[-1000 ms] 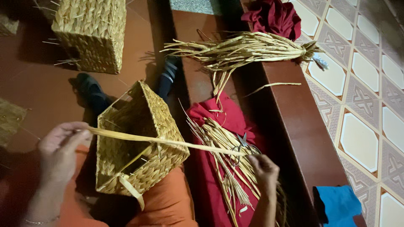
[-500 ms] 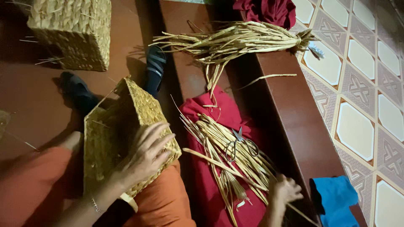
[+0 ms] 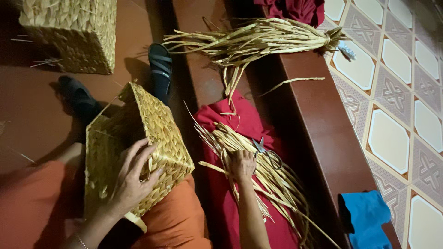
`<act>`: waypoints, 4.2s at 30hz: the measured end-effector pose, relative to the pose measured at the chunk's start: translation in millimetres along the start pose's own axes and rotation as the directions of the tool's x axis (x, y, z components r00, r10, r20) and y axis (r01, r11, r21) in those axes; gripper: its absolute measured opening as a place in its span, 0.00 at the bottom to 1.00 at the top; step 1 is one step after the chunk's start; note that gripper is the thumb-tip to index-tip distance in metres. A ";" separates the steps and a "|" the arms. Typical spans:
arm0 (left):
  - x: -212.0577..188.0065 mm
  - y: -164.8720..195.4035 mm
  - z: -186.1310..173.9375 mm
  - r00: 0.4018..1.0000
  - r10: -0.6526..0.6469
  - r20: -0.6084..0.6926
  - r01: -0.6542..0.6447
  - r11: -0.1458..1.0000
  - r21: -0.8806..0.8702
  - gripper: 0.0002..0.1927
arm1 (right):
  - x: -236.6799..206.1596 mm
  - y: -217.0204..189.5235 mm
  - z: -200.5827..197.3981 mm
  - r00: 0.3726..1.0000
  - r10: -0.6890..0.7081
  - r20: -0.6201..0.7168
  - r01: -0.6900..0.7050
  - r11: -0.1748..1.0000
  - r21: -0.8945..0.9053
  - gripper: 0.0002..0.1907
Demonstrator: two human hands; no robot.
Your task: The person sits on the floor with a woven water-hyacinth basket on their lap and works strips along its rim, tucking and pressing the ends into the weave to finish the edge. They occasionally pick up new strips from a pile beside them and use scissors to trim.
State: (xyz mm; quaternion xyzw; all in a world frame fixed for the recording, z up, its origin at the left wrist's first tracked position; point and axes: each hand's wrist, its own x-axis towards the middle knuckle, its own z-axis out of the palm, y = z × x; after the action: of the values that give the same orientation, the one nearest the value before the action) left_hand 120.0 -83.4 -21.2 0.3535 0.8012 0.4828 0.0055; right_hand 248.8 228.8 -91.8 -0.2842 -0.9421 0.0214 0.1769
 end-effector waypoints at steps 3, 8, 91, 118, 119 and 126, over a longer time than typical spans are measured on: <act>1.5 -0.3 -1.8 1.000 0.024 -0.006 -0.024 1.000 0.007 0.36 | -8.7 -2.3 2.8 0.999 0.036 -0.038 -0.033 0.997 0.071 0.10; 2.3 -4.1 -4.1 1.000 0.028 0.015 -0.028 0.999 -0.029 0.36 | -25.5 0.1 8.0 0.992 -0.124 0.000 0.123 0.986 0.113 0.14; -26.1 -39.2 17.3 0.885 -0.449 0.127 0.356 0.473 -0.806 0.09 | -18.8 -189.9 -65.3 0.655 -0.136 0.743 -0.754 -0.162 0.636 0.04; -239.4 -61.9 -24.3 0.736 -0.676 0.043 0.566 0.580 -0.586 0.10 | -162.0 -243.3 -47.1 0.761 -0.636 -0.127 0.354 0.243 0.903 0.14; -234.5 -64.9 -28.8 0.789 -0.612 0.056 0.574 0.700 -0.425 0.08 | -160.2 -236.7 -41.2 0.783 -0.615 -0.095 0.346 0.303 0.888 0.11; -143.7 -111.1 -20.5 0.994 0.021 -0.108 0.005 0.972 0.233 0.29 | -70.2 -107.2 -9.4 0.867 -0.309 -0.390 0.476 0.745 0.468 0.03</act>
State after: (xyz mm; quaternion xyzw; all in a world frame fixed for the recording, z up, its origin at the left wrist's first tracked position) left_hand 158.2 -212.9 -144.4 0.3278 0.8500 0.4041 -0.0820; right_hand 250.0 100.3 -90.5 -0.0141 -0.8978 0.2113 0.3861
